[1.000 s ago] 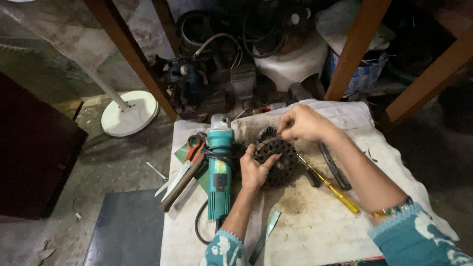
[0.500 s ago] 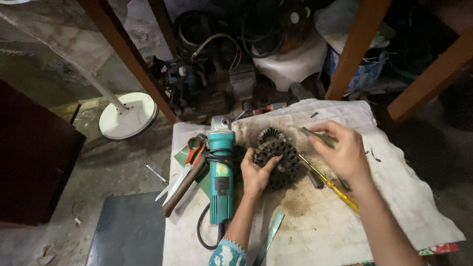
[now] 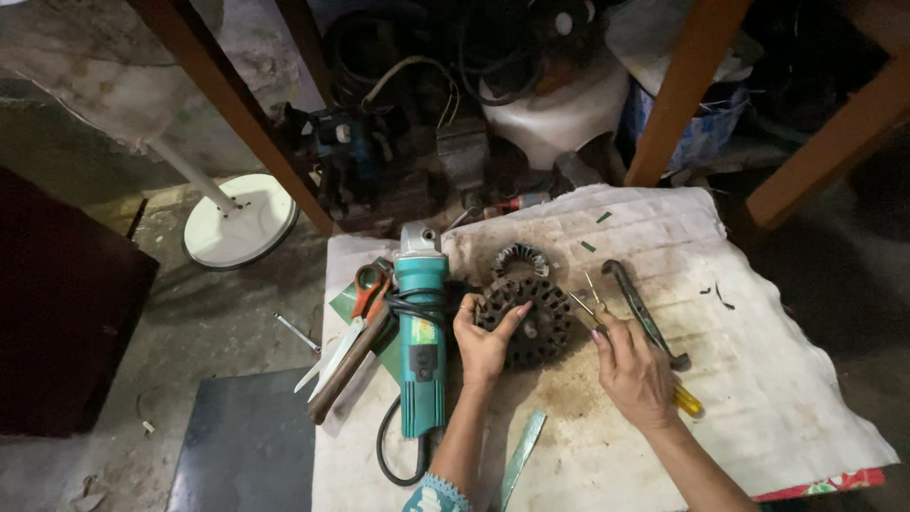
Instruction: The person uses a yellow screwdriver and a metal pry tool to scrape and clean debris from the slots of a dark circular mechanical component. They repeatedly rotate the part to access different areas and switch between tools to remove material.
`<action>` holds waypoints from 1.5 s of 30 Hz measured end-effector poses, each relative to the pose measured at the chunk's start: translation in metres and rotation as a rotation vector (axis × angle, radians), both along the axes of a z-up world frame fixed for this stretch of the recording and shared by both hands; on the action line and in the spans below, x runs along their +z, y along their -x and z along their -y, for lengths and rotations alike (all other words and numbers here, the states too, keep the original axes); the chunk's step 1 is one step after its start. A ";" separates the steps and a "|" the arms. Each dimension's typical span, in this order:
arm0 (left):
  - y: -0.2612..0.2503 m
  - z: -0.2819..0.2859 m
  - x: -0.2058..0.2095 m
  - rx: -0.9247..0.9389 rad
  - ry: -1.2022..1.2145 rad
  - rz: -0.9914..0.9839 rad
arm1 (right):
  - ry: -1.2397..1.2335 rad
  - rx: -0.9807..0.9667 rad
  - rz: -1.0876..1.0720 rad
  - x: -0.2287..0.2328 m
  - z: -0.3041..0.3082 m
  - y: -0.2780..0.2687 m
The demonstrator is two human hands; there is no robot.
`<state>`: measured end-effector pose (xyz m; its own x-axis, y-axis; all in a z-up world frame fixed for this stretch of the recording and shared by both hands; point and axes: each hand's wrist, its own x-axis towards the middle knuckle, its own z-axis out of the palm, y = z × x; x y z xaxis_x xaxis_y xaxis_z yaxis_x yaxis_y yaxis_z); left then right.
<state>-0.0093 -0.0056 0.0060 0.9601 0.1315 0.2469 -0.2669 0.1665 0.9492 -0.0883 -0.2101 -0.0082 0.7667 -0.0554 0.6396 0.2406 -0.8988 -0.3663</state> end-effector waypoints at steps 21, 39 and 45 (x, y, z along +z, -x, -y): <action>0.032 0.012 -0.003 -0.155 0.665 -0.350 | -0.048 0.053 0.115 0.016 -0.005 0.004; 0.024 0.019 -0.017 0.320 -0.172 -0.001 | -0.051 0.189 0.145 0.002 -0.005 0.007; 0.025 0.018 -0.021 0.248 -0.100 0.024 | -0.067 0.204 0.187 0.018 -0.010 0.013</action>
